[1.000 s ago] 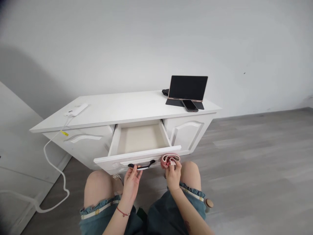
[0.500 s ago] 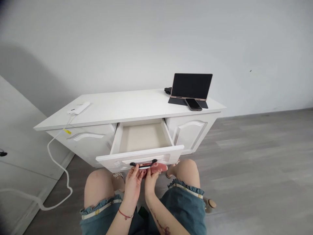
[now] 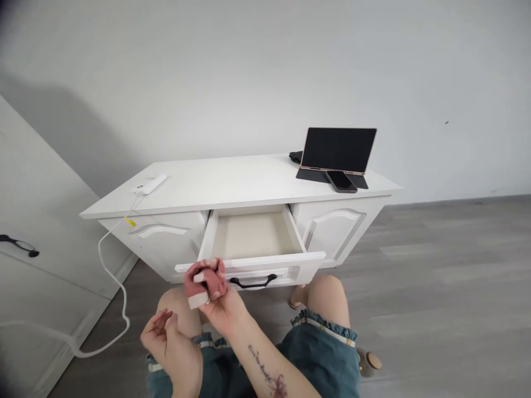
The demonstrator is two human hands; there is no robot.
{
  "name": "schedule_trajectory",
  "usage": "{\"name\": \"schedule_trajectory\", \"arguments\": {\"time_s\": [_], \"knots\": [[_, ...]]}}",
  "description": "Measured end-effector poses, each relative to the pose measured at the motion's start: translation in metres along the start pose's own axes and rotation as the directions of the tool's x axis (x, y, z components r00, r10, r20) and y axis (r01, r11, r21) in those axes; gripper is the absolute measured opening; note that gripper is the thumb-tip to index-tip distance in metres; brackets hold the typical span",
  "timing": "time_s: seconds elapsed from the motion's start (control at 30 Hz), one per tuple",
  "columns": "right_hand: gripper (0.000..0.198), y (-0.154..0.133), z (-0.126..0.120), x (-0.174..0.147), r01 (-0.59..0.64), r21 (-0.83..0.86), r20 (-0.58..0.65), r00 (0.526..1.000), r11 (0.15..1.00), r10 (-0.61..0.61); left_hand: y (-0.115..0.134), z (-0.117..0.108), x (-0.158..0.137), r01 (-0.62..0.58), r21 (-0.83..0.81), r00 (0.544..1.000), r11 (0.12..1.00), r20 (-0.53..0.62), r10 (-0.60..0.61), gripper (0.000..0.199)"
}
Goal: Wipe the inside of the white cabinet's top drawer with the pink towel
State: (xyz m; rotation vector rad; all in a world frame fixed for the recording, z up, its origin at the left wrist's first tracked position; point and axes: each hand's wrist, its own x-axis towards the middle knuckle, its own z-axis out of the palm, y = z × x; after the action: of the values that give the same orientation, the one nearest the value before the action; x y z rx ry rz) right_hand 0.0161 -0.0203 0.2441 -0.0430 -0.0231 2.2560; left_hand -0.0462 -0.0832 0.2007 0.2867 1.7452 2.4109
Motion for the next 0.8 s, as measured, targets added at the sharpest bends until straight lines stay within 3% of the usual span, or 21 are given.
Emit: {"name": "schedule_trajectory", "arguments": {"time_s": [0.07, 0.1, 0.13, 0.2, 0.27, 0.3, 0.37, 0.43, 0.5, 0.67, 0.8], "knots": [[0.005, -0.016, 0.014, -0.009, -0.009, 0.175, -0.008, 1.0, 0.985, 0.011, -0.012, 0.007, -0.003, 0.216, -0.041, 0.976, 0.975, 0.038, -0.215, 0.017], [0.005, -0.026, 0.016, -0.015, -0.005, 0.238, -0.029, 1.0, 0.971, 0.012, -0.02, 0.011, -0.007, 0.359, -0.045, 0.931, 0.932, 0.09, -0.354, 0.015], [0.006, -0.036, 0.014, -0.021, 0.008, 0.274, -0.06, 0.998, 0.962, 0.009, -0.027, 0.015, -0.013, 0.497, -0.034, 0.858, 0.867, 0.166, -0.486, 0.014], [0.011, -0.057, 0.005, -0.034, 0.039, 0.322, -0.155, 0.988, 0.946, 0.012, -0.037, 0.026, -0.028, 0.704, 0.034, 0.656, 0.709, 0.352, -0.668, 0.013], [0.017, -0.078, -0.006, -0.047, 0.081, 0.372, -0.245, 0.97, 0.925, 0.014, -0.04, 0.039, -0.043, 0.81, 0.087, 0.46, 0.58, 0.52, -0.72, 0.014], [0.019, -0.089, -0.011, -0.054, 0.108, 0.395, -0.275, 0.962, 0.912, 0.005, -0.039, 0.046, -0.05, 0.844, 0.094, 0.385, 0.528, 0.578, -0.719, 0.017], [0.022, -0.108, -0.016, -0.066, 0.157, 0.423, -0.3, 0.954, 0.892, -0.025, -0.034, 0.059, -0.059, 0.893, 0.082, 0.296, 0.442, 0.632, -0.716, 0.021], [0.024, -0.125, -0.019, -0.077, 0.169, 0.427, -0.302, 0.953, 0.888, -0.036, -0.03, 0.07, -0.063, 0.919, 0.058, 0.272, 0.39, 0.621, -0.735, 0.02], [0.025, -0.14, -0.021, -0.086, 0.164, 0.4, -0.302, 0.953, 0.902, -0.039, -0.03, 0.075, -0.064, 0.929, 0.022, 0.288, 0.37, 0.586, -0.758, 0.019], [0.011, -0.168, -0.017, -0.101, 0.263, 0.259, -0.362, 0.918, 0.929, -0.159, -0.04, 0.075, -0.064, 0.932, -0.027, 0.31, 0.362, 0.578, -0.755, 0.02], [0.006, -0.177, -0.021, -0.105, 0.316, 0.171, -0.4, 0.888, 0.933, -0.227, -0.045, 0.074, -0.066, 0.917, -0.012, 0.331, 0.398, 0.578, -0.746, 0.009]]}}
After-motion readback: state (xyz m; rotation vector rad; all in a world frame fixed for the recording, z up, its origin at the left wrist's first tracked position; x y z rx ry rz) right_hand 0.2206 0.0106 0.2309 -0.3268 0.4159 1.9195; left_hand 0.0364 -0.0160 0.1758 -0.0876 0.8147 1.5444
